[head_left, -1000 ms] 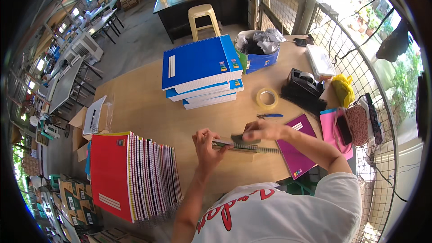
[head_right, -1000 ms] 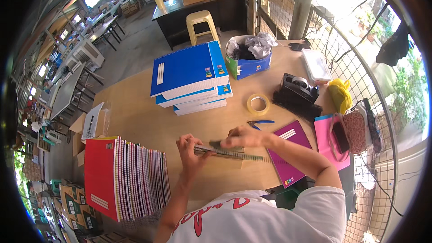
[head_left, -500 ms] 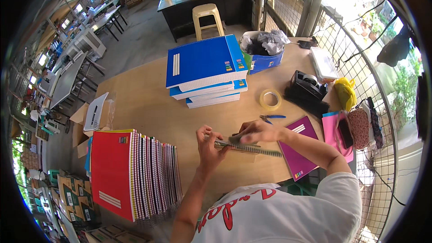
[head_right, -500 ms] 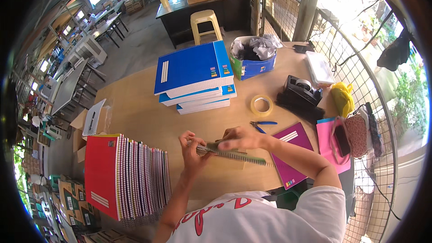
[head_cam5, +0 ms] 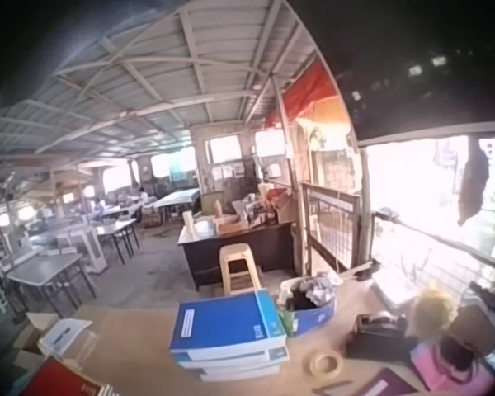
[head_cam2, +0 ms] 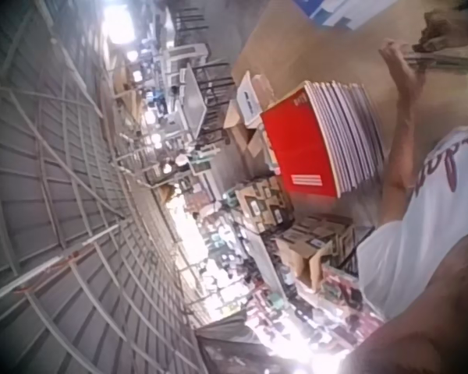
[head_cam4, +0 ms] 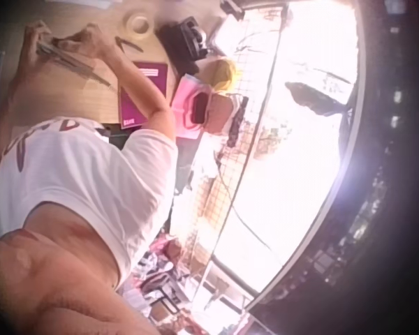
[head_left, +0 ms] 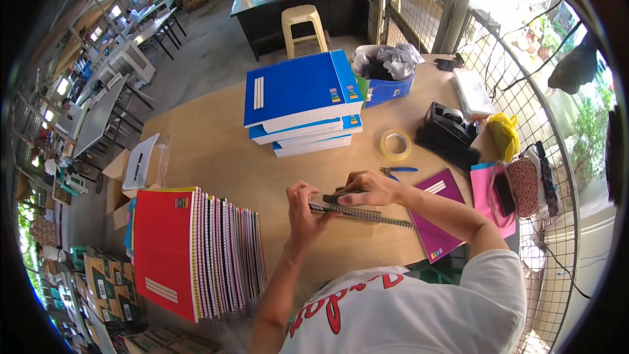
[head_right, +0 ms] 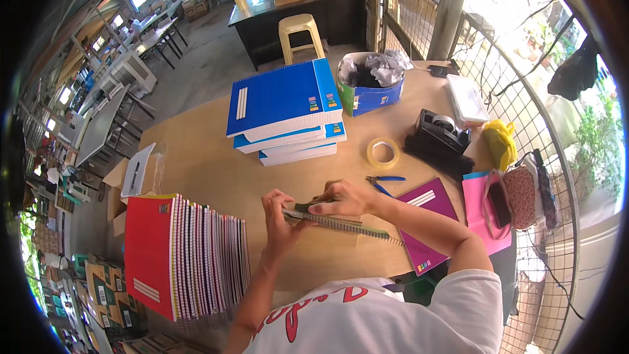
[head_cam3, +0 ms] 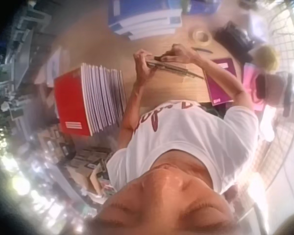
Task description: The person applies clear adhesive tape to the spines and covers of various notebooks using a tape dispenser and scissors, then organizes the finished notebooks into stacks on a wooden table.
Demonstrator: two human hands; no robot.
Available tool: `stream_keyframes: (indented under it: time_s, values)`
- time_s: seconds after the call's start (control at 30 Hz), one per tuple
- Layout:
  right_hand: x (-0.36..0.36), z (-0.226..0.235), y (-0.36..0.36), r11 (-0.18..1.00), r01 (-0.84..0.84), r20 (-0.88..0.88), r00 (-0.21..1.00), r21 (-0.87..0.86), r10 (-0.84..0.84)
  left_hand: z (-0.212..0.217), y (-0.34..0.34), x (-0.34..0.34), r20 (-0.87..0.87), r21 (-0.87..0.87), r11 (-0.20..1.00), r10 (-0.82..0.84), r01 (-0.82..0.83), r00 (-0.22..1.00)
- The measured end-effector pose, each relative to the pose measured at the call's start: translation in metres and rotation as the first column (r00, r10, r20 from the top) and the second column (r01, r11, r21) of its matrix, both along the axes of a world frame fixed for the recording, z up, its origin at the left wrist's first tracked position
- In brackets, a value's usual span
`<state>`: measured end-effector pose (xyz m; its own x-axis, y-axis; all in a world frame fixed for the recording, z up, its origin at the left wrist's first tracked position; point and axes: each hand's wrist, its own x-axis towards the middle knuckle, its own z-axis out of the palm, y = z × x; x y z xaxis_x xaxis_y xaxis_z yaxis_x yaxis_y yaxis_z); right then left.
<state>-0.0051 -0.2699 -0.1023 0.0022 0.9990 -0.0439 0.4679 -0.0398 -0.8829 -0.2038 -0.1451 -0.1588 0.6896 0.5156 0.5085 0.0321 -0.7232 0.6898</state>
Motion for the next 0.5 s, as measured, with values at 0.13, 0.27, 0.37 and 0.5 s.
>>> stream_keyframes:
  time_s: [0.13,0.27,0.37,0.5]
  values:
    - [0.010,-0.001,0.007,0.995,-0.036,0.169,0.984,-0.094,0.052,0.000,0.007,-0.001,0.079,-0.081,0.996,-0.024,0.030,0.997]
    - [0.007,-0.016,0.010,0.990,-0.030,0.104,0.994,-0.140,0.045,-0.024,0.018,-0.010,0.131,-0.672,0.717,-0.131,0.185,0.983]
    - [0.012,-0.021,0.009,0.989,0.060,-0.222,0.971,-0.134,-0.088,-0.028,0.012,-0.006,0.364,-0.739,0.593,-0.049,0.320,0.930]
    - [0.004,-0.018,0.011,1.000,-0.009,0.175,0.984,-0.025,0.013,-0.035,0.013,-0.006,0.281,-0.692,0.675,-0.076,0.257,0.957]
